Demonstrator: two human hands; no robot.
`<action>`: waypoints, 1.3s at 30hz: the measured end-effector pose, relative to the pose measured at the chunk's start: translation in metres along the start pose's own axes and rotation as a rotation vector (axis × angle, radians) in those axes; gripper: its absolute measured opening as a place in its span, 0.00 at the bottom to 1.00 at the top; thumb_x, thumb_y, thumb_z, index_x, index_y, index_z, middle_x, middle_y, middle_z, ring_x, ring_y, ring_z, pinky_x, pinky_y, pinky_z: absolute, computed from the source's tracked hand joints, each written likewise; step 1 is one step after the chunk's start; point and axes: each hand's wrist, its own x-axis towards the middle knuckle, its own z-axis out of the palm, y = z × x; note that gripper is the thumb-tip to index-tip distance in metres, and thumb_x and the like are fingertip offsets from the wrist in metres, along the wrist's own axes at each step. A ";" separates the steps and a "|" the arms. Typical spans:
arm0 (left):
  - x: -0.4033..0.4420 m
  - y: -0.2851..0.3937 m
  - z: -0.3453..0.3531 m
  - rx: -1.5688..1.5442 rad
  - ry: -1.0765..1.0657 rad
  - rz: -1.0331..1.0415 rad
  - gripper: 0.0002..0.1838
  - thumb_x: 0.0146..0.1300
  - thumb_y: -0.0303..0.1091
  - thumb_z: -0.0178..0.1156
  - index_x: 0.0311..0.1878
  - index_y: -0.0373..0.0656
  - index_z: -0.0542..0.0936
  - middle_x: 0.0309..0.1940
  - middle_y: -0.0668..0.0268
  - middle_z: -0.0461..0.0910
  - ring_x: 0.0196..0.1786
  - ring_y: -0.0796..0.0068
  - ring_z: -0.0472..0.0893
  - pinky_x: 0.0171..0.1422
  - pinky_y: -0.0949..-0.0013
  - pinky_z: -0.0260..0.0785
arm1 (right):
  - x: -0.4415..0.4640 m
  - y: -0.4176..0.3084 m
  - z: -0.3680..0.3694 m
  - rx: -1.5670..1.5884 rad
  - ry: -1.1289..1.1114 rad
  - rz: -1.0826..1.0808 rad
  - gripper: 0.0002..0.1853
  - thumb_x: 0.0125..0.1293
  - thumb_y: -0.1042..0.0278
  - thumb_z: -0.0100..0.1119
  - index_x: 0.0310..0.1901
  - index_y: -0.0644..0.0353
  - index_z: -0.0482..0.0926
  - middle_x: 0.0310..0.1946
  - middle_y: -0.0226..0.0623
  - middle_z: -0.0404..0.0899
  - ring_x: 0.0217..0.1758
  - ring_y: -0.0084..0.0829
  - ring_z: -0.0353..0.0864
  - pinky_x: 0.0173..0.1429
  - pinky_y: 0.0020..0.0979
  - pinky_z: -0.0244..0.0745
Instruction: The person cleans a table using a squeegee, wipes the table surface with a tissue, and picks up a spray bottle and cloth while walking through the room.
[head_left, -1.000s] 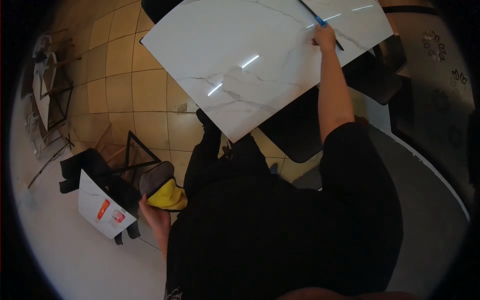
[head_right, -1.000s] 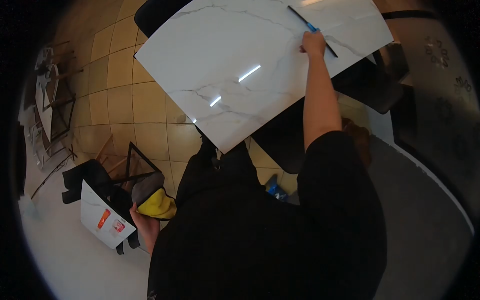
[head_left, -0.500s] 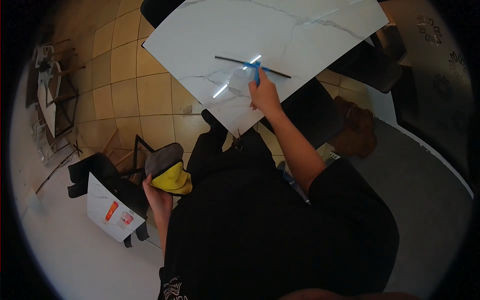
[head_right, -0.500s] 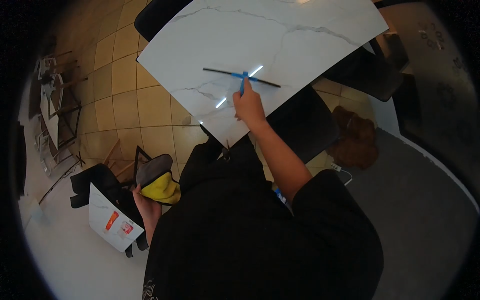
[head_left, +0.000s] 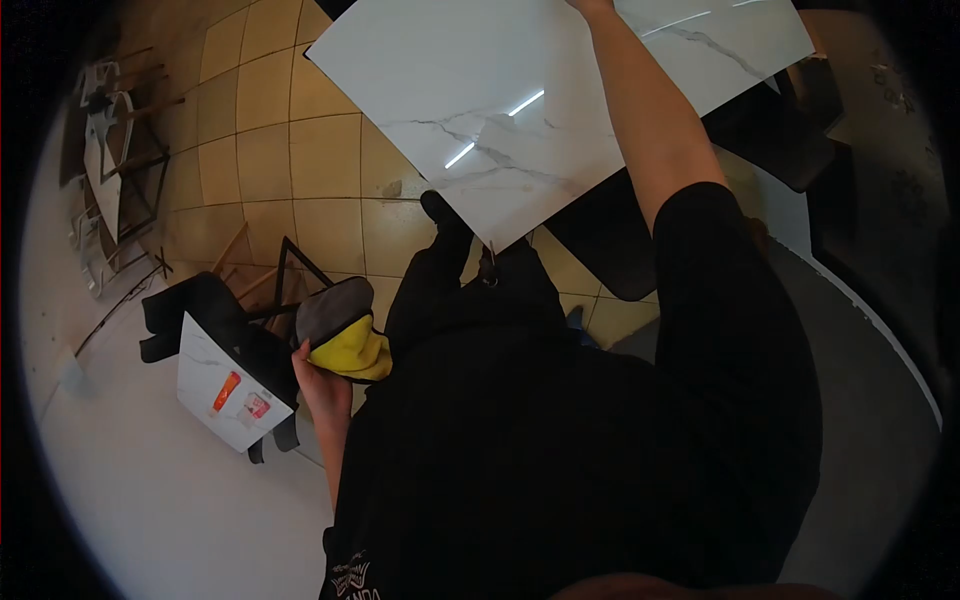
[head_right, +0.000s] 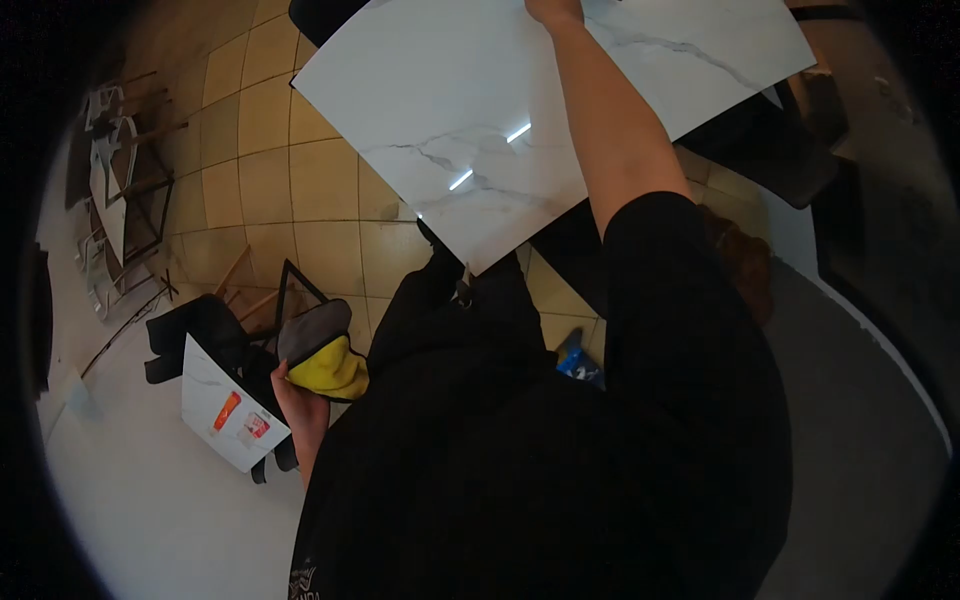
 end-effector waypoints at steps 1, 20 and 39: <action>-0.002 -0.001 -0.003 0.001 0.012 0.001 0.25 0.71 0.44 0.51 0.65 0.39 0.70 0.62 0.60 0.76 0.62 0.67 0.75 0.68 0.66 0.62 | 0.007 -0.005 0.009 0.039 -0.017 -0.032 0.27 0.69 0.60 0.47 0.69 0.57 0.71 0.43 0.51 0.83 0.43 0.48 0.80 0.51 0.41 0.76; -0.004 -0.011 -0.019 -0.109 0.080 0.013 0.23 0.70 0.41 0.52 0.62 0.39 0.73 0.59 0.61 0.78 0.61 0.68 0.77 0.67 0.67 0.65 | -0.198 0.010 0.078 -0.440 -0.347 -0.327 0.26 0.72 0.61 0.51 0.71 0.43 0.69 0.33 0.46 0.82 0.33 0.44 0.80 0.40 0.40 0.74; -0.026 0.007 0.012 -0.105 0.082 0.040 0.25 0.69 0.42 0.53 0.64 0.38 0.72 0.60 0.59 0.78 0.61 0.66 0.77 0.66 0.67 0.65 | -0.085 -0.155 0.164 0.088 -0.454 -0.591 0.19 0.70 0.65 0.57 0.61 0.56 0.77 0.43 0.39 0.84 0.37 0.35 0.79 0.46 0.33 0.75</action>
